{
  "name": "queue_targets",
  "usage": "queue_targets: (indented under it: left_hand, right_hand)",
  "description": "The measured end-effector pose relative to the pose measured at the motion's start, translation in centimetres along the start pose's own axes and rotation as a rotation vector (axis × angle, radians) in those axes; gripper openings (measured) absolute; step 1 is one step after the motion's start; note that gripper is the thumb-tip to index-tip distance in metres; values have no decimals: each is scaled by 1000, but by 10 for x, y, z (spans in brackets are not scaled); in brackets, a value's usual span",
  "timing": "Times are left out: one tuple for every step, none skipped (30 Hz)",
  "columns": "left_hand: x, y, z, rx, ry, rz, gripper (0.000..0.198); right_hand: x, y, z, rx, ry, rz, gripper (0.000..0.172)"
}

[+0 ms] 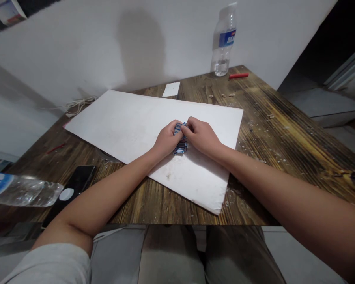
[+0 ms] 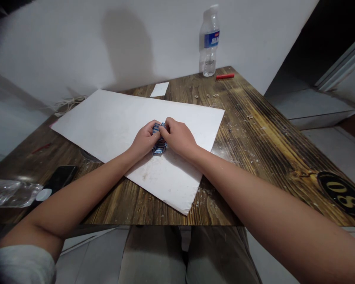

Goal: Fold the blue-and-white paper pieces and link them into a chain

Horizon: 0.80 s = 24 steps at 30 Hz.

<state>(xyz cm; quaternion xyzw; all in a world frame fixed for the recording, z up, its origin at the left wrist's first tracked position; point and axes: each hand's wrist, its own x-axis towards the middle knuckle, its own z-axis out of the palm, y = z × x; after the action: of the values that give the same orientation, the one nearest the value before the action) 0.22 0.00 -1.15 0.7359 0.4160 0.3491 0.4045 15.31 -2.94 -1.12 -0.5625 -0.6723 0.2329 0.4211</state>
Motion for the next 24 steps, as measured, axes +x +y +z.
queue_targets:
  left_hand:
    - [0, 0, 0, -1, 1, -1, 9]
    - [0, 1, 0, -2, 2, -3, 9]
    - [0, 1, 0, -1, 4, -5, 9]
    - [0, 1, 0, 0, 5, -8, 9]
    - [0, 1, 0, 1, 8, -9, 8]
    - [0, 2, 0, 4, 11, -11, 8]
    - [0, 2, 0, 8, 16, -12, 8]
    - [0, 2, 0, 13, 18, -13, 8]
    - [0, 2, 0, 18, 18, -13, 8]
    - [0, 2, 0, 21, 16, -12, 8]
    - [0, 2, 0, 24, 13, -10, 8]
    - [1, 1, 0, 25, 9, -7, 8]
    - [1, 1, 0, 26, 3, -5, 8]
    - [1, 1, -1, 28, -2, -4, 8]
    - [1, 0, -1, 30, -7, -3, 8]
    - [1, 0, -1, 31, -10, -2, 8]
    - [1, 0, -1, 31, -12, -2, 7]
    - [1, 0, -1, 32, -13, -1, 7]
    - [1, 0, -1, 34, -12, 1, 7]
    - [1, 0, -1, 35, -8, 2, 7]
    - [1, 0, -1, 34, -5, 2, 7]
    - [1, 0, 0, 31, -1, 1, 7]
    - [0, 1, 0, 27, 4, -1, 7]
    - [0, 1, 0, 24, 6, -2, 7]
  right_hand:
    - [0, 0, 0, -1, 0, -1, 26]
    - [0, 0, 0, -1, -1, 0, 26]
    - [0, 0, 0, 0, -1, 0, 26]
    - [0, 0, 0, 3, 0, 0, 26]
    - [0, 0, 0, 6, 1, -2, 26]
    - [-1, 0, 0, 8, 2, -4, 25]
    - [-1, -1, 0, 9, 4, -4, 25]
    - [-1, -1, 0, 9, 5, -4, 26]
    - [-1, -1, 0, 7, 6, -3, 26]
    - [0, -1, 0, 2, 5, -2, 26]
    - [0, -1, 0, -3, 6, 0, 26]
    - [0, -1, 0, -8, 6, 0, 25]
    - [0, -1, 0, -12, 6, -2, 25]
    - [-1, -1, 0, -15, 6, -4, 25]
    - [-1, -1, 0, -16, 5, -5, 24]
    - [-1, -1, 0, -14, 4, -5, 24]
    - [-1, -1, 0, -12, 4, -4, 25]
    - [-1, -1, 1, -11, 4, -2, 25]
    - [-1, -1, 1, -11, 4, -1, 25]
    - [-1, -1, 1, -12, 4, -1, 25]
    - [-1, 0, 1, -12, 5, -2, 25]
    - [-1, 0, 1, -12, 7, -4, 25]
    - [0, 0, 1, -12, 8, -6, 25]
    - [0, 0, 1, -11, 9, -7, 25]
